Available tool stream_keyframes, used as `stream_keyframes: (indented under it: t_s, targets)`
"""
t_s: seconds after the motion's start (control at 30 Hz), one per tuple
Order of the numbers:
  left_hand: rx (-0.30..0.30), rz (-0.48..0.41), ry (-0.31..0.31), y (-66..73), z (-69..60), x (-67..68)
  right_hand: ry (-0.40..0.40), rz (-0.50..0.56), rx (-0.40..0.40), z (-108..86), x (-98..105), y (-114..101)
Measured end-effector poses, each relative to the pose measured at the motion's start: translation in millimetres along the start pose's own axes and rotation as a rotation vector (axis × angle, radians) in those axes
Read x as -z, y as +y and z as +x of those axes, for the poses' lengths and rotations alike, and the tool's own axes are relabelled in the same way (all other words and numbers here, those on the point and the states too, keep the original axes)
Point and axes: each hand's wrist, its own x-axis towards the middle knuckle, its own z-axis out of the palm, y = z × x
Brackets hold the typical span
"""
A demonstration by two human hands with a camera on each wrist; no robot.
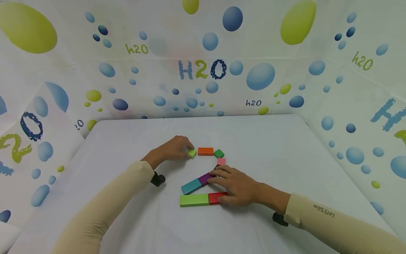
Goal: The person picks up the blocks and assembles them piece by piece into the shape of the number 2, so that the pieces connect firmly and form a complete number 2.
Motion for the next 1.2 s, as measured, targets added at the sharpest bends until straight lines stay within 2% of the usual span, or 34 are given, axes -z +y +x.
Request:
stream_keyframes:
  t_s: [0.23,0.47,0.6,0.8,0.97,1.1,1.2]
  targets:
    - [-0.029,0.037,-0.004,-0.4,-1.0,-3.1,0.001,0.006,0.001,-0.4,-1,1]
    - [-0.04,0.022,0.001,-0.9,-3.5,-3.5,0.014,-0.001,0.014,0.2,-1,2]
    - [-0.027,0.003,0.005,-1.7,-4.7,-4.7,0.017,0.0,0.023,1.3,-1,2]
    - [0.034,-0.044,0.002,-1.0,-10.9,-2.1,0.012,0.013,0.026,3.3,-1,1]
    - [0.101,-0.1,0.002,0.5,-24.8,-0.9,0.01,0.009,0.017,3.5,-2,1]
    - [0.129,-0.118,0.011,8.2,-47.3,-7.7,-0.014,0.015,0.001,1.0,-7,-2]
    - [0.13,-0.095,0.024,17.4,-66.7,-17.7,-0.03,0.013,-0.009,-2.5,-11,-4]
